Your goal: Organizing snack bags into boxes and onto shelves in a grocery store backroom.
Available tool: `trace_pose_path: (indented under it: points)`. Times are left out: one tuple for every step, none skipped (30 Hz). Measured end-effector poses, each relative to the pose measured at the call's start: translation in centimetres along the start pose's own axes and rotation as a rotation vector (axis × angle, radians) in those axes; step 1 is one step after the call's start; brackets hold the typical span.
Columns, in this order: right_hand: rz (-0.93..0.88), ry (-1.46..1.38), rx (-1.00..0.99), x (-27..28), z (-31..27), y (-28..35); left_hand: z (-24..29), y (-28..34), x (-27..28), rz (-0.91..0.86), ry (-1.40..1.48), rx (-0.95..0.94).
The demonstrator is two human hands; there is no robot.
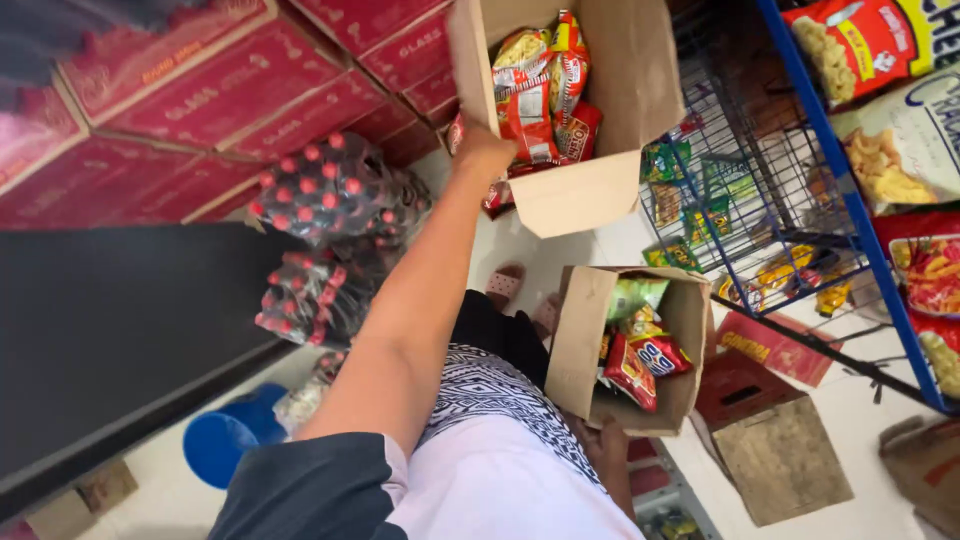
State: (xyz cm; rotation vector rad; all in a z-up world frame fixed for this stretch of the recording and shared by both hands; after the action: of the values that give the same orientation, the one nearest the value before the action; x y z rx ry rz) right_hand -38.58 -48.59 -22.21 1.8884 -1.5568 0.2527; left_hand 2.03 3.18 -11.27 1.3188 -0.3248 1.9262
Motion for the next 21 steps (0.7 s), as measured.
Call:
trace_pose_path:
  points:
    - [-0.054, -0.015, -0.128, -0.1, 1.7, -0.5, 0.5, 1.4, 0.7, -0.211, 0.244, 0.233]
    - [-0.112, -0.025, -0.263, 0.0, 3.5, -0.2, 1.1, 3.6, 1.3, -0.428, 0.490, 0.466]
    - [-0.127, -0.014, -0.264, 0.5, 3.0, -1.0, -0.1, 3.6, 0.6, -0.424, 0.493, 0.484]
    - [-0.074, -0.141, -0.463, 1.3, 3.4, -2.0, -1.3, 3.6, 0.1, -0.403, 0.466, 0.469]
    - [-0.018, -0.266, -0.664, 2.1, 3.7, -2.8, -2.6, 3.7, -0.4, -0.382, 0.438, 0.455]
    - [-0.039, -0.253, -0.654, 2.2, 3.0, -4.4, -4.8, 4.0, -0.4, -0.366, 0.446, 0.474]
    - [0.059, -0.447, -0.953, 2.2, 3.0, -5.3, -6.5, 4.2, -0.3, -0.354, 0.485, 0.356]
    - [0.164, -0.638, -1.249, 2.2, 3.0, -6.0, -8.1, 4.7, -0.5, -0.340, 0.523, 0.236]
    - [0.146, -0.619, -1.241, 2.6, 5.2, -6.5, -8.0, 6.6, 1.5, -0.322, 0.531, 0.254]
    - [0.104, -0.667, -1.206, 2.6, 7.0, -7.1, -7.9, 8.4, 3.8, -0.309, 0.608, 0.245]
    - [0.061, -0.715, -1.172, 2.5, 8.7, -7.7, -7.9, 10.3, 6.1, -0.294, 0.684, 0.235]
    - [0.037, -0.696, -1.165, 3.1, 7.9, -7.9, -9.6, 11.6, 6.8, -0.270, 0.689, 0.253]
    - [0.009, -0.674, -1.112, 3.8, 7.0, -8.3, -11.2, 13.0, 7.7, -0.243, 0.588, 0.217]
    - [-0.015, -0.662, -1.054, 4.2, 5.7, -9.0, -12.4, 13.8, 8.7, -0.219, 0.486, 0.172]
    - [-0.035, -0.652, -1.043, 3.7, 7.8, -10.0, -13.0, 15.8, 11.0, -0.198, 0.490, 0.183]
    - [-0.073, -0.674, -1.051, 3.3, 10.0, -10.7, -13.4, 17.9, 12.8, -0.222, 0.566, 0.239]
    - [-0.112, -0.695, -1.058, 2.9, 12.1, -11.6, -13.8, 20.1, 14.5, -0.245, 0.642, 0.294]
    - [-0.122, -0.691, -1.047, 3.2, 11.1, -11.9, -14.6, 21.7, 15.6, -0.231, 0.648, 0.295]
    - [-0.108, -0.609, -1.038, 3.6, 10.2, -12.2, -15.5, 23.3, 16.5, -0.223, 0.661, 0.346]
    - [-0.090, -0.529, -1.027, 4.0, 9.3, -12.4, -16.5, 25.0, 17.4, -0.217, 0.675, 0.395]
    - [-0.096, -0.527, -1.016, 3.5, 10.1, -12.9, -17.5, 26.0, 18.3, -0.206, 0.681, 0.394]
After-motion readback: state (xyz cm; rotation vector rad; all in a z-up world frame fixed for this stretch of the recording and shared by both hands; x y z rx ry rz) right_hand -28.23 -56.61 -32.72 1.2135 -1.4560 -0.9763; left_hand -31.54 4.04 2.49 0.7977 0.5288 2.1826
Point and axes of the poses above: each hand's wrist, its own y-axis away from the middle knuckle, its own x-axis out of the back of the hand, z = x × y, the point moved 4 cm from there along -y, towards the middle knuckle, and after that the axes turned 5 degrees about z, right-handed, at the moved point
